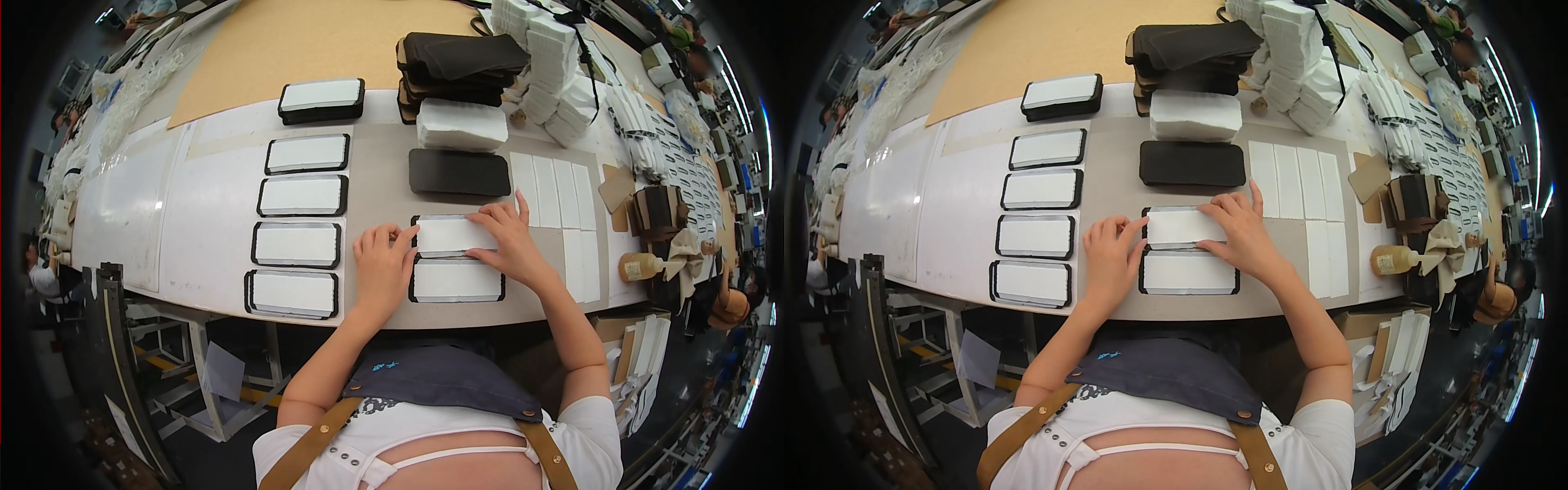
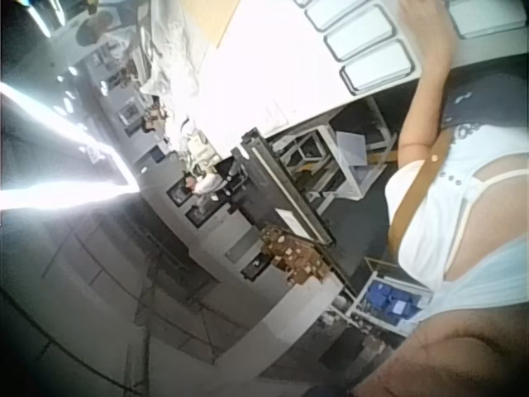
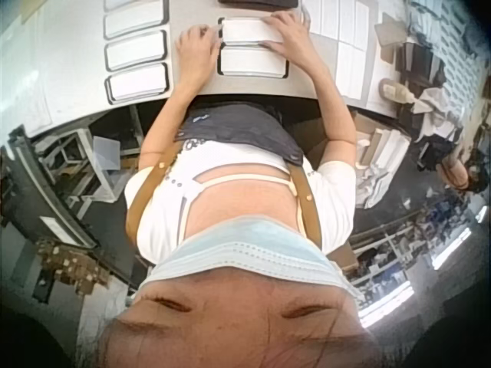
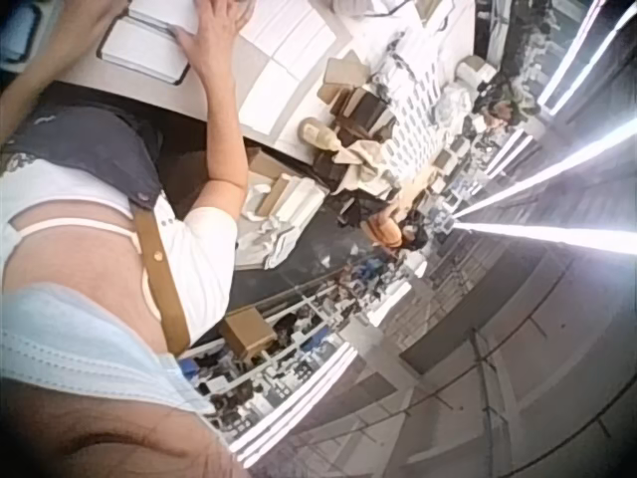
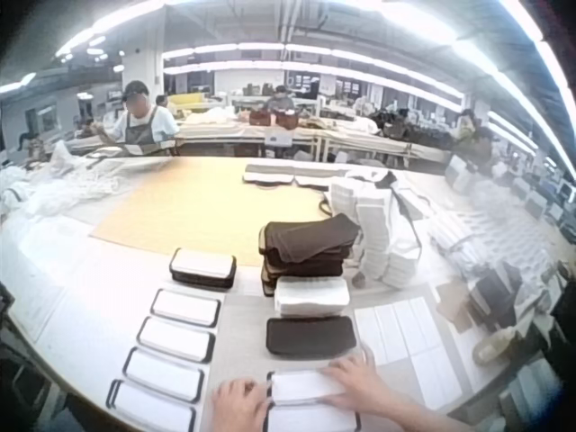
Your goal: The person adheres protective sheets onto panels, lays out white foam strips on the workbench, applies glue across the strips using a squeeze bottle, and attaches a glued strip onto a panel.
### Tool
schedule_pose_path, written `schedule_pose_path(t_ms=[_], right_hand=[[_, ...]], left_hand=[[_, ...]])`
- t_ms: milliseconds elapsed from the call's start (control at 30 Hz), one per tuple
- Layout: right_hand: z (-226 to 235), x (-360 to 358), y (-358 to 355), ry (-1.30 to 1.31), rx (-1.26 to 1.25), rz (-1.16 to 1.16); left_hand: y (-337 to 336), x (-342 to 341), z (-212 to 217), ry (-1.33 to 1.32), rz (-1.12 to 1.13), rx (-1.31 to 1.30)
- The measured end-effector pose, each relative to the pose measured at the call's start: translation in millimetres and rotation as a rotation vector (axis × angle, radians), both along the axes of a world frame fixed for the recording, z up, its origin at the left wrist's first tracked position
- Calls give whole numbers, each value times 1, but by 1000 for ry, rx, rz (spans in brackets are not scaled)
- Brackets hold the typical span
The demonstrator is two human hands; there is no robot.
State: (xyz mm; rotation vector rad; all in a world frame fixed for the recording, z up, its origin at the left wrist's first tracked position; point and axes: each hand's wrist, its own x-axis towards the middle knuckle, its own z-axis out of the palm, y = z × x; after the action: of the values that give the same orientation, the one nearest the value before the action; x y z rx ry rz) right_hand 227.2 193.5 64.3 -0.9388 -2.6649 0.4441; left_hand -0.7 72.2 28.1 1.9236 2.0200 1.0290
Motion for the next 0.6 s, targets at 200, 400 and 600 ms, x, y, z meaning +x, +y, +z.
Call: schedule_pose_path(t_ms=[200,400,600], right_hand=[[0,6,2,52,25,-4],[-4,30,15,144,-222,-149],[-16,38,20,181,-275,-191]], left_hand=[[5,4,-2,72,-7,-15],[7,2,-1,65,8,-41],[7,4,-2,52,-15,-53]])
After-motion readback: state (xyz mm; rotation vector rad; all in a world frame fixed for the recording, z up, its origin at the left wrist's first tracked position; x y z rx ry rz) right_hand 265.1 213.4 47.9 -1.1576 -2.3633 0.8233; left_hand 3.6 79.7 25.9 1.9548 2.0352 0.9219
